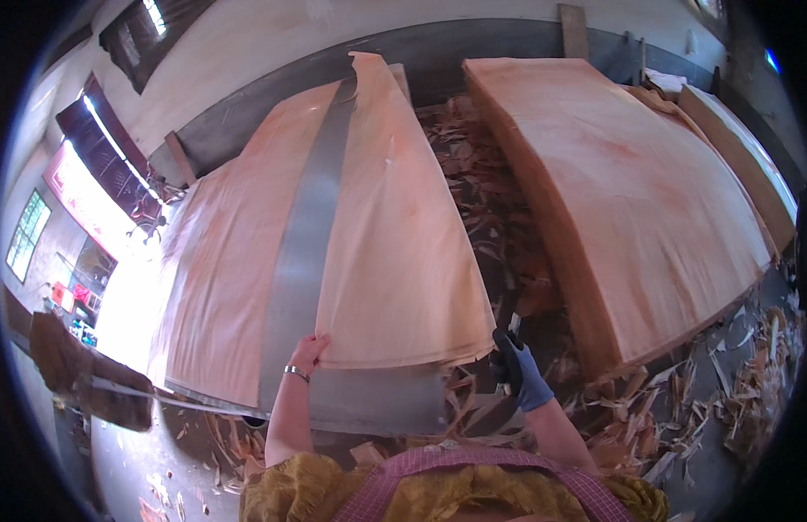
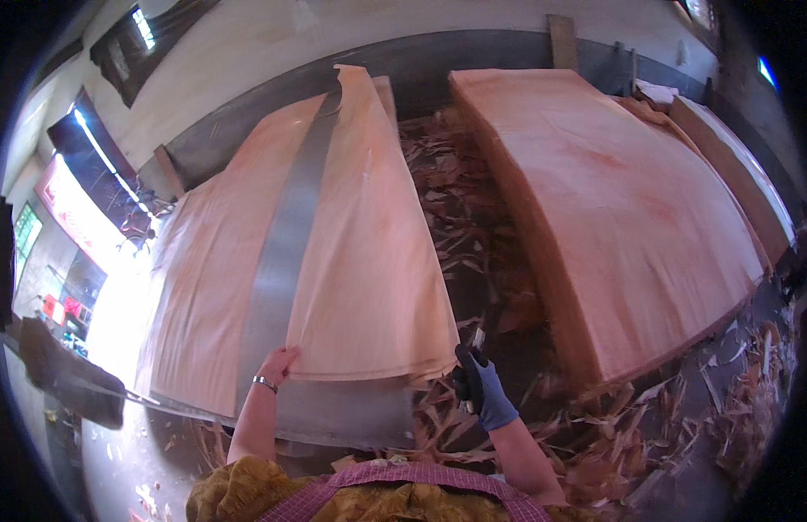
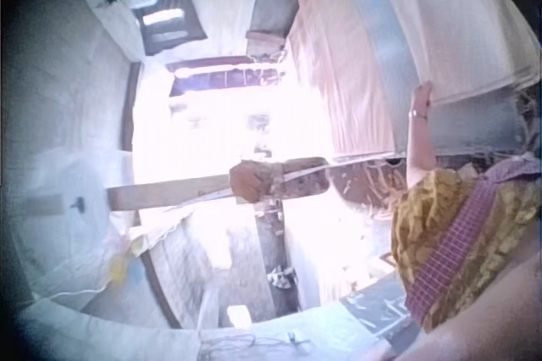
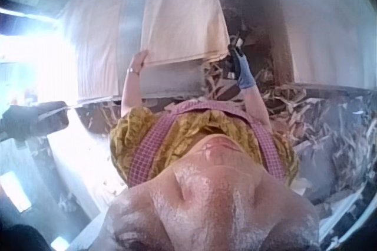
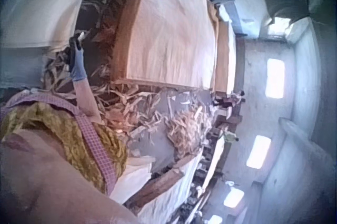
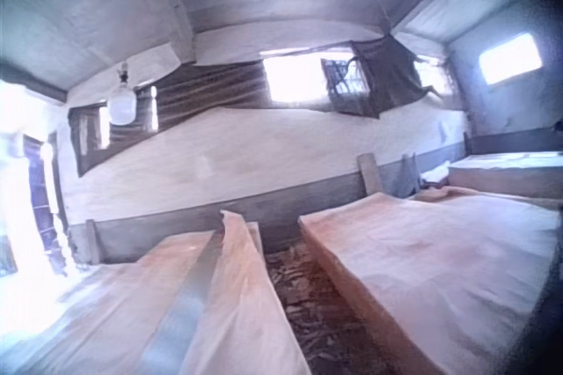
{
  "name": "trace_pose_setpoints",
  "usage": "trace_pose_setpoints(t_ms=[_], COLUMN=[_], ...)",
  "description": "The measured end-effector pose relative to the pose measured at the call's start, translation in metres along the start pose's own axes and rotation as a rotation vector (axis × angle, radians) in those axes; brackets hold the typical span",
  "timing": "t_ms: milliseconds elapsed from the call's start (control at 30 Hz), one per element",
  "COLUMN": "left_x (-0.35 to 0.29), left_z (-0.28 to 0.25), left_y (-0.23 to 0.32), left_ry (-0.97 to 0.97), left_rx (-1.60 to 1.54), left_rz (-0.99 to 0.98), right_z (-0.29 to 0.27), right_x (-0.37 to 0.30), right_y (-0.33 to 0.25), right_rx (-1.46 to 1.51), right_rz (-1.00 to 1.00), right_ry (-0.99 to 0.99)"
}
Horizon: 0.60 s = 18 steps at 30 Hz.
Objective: The person organizes and stacks large thin wood veneer sheets, then uses a knife and tape to repair or reinforce sections of a veneer sheet.
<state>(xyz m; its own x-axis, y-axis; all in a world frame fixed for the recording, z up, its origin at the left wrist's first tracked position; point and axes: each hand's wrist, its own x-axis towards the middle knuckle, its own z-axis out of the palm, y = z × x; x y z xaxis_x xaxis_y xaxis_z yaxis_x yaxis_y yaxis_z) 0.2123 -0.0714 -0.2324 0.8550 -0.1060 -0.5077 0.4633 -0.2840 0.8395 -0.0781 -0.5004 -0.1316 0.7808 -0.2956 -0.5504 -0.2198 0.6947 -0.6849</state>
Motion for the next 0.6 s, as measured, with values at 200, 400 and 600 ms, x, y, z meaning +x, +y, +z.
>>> trace_pose_setpoints(t_ms=[200,400,600], left_x=[-0.066,-0.131,-0.169], left_z=[0.218,0.427,0.614], left_y=[0.039,0.06,0.091], left_ry=[-0.2,-0.289,-0.421], left_rx=[0.007,0.052,-0.086], left_rz=[0.084,0.061,0.088], right_z=[-0.187,-0.343,-0.47], right_x=[-0.06,-0.123,-0.152], right_y=[-0.117,-0.239,-0.341], right_rx=[0.189,0.157,-0.035], right_rz=[-0.071,-0.107,-0.214], right_ry=[-0.108,-0.054,0.213])
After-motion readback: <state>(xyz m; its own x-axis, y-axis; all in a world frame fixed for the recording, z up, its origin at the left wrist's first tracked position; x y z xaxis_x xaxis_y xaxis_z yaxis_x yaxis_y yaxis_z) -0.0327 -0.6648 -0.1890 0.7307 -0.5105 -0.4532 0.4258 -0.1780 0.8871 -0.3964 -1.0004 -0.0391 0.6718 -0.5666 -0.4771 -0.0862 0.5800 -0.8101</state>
